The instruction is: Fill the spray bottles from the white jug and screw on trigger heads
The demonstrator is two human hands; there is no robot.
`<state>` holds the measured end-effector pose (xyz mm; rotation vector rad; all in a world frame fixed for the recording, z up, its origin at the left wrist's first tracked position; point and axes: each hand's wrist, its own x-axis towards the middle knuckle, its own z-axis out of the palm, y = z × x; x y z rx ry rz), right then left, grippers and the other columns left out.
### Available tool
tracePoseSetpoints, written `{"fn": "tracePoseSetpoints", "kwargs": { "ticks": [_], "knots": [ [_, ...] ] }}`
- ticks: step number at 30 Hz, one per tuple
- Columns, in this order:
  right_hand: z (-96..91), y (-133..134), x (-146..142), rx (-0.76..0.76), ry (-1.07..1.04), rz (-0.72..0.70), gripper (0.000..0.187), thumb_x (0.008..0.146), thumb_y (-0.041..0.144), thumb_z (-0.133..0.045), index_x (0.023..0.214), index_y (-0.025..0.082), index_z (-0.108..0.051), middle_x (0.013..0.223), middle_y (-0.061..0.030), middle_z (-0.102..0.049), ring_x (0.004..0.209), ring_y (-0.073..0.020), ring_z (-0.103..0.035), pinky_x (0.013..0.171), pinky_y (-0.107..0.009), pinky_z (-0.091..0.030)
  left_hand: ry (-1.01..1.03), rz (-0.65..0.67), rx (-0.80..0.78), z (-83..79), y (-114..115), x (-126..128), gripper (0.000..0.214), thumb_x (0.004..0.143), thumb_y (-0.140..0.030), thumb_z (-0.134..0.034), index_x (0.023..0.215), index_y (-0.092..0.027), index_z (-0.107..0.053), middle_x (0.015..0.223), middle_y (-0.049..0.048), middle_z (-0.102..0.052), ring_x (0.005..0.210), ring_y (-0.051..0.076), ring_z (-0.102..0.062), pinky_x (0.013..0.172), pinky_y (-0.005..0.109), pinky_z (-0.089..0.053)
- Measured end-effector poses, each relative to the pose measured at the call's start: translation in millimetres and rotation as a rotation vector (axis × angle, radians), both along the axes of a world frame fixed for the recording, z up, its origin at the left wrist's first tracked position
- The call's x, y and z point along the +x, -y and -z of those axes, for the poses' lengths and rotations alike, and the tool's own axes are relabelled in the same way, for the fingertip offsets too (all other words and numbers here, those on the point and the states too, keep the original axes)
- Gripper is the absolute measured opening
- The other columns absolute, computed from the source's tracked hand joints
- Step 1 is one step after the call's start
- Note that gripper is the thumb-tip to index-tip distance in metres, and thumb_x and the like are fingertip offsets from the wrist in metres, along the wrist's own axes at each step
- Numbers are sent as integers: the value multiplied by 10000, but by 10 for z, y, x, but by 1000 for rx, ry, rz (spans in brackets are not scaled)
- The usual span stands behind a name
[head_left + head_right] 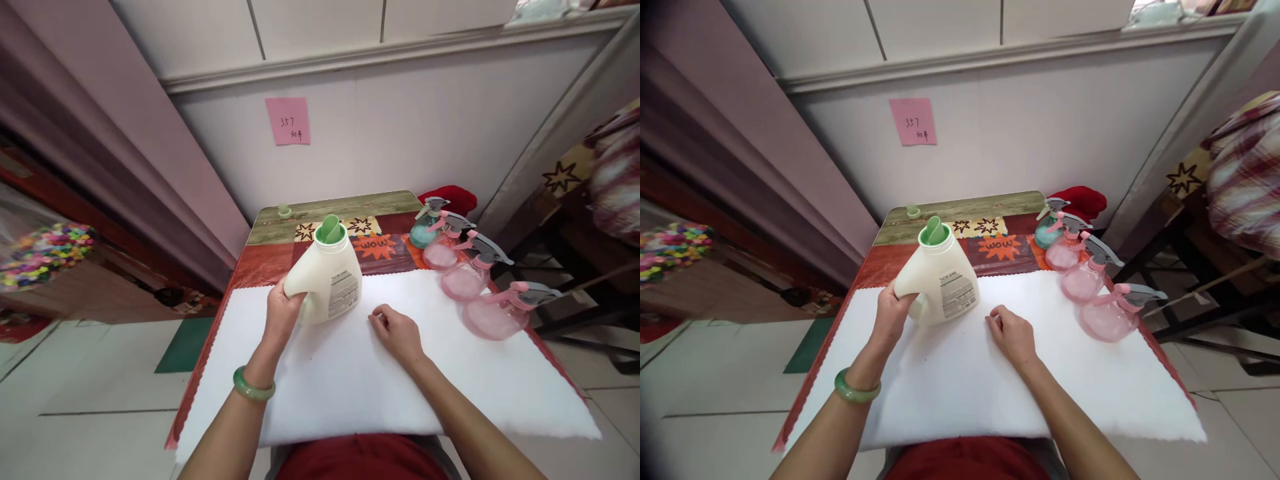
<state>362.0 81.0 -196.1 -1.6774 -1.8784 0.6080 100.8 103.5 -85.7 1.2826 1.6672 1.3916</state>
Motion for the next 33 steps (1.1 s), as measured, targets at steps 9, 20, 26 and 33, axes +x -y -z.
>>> {"fn": "tracePoseSetpoints", "kwargs": {
  "ticks": [9,20,26,33],
  "knots": [
    [-77,-39,-59,25,-76,-3,153,921,326,-575,991,244,-683,703,24,-701,640,-153,-634,654,-264,-444,-75,-72,14,-1,-140,-96,417,652,-393,-753,976,-131,-731,902,62,-752,865,271,-663,805,379,-499],
    [-318,321,617,110,-550,242,363,890,472,-627,1128,198,-643,854,-29,-692,612,-134,-581,611,-279,-509,249,-165,56,-153,104,131,379,665,-309,-811,1002,-179,-697,937,20,-737,894,204,-653,848,329,-485],
    [-371,399,300,-38,-484,68,509,866,411,-656,1326,214,-562,1116,-101,-707,754,-175,-662,649,-313,-574,344,16,200,-63,494,696,407,808,-339,-770,1154,-224,-589,1096,72,-748,983,208,-703,863,328,-549],
    [-401,248,-412,62,-342,-223,756,875,245,-578,1574,293,-292,1531,-138,-500,1116,-231,-677,814,-369,-608,269,63,325,502,434,1209,294,948,-327,-569,1194,-251,-426,1180,136,-693,1123,239,-692,993,419,-537]
  ]
}}
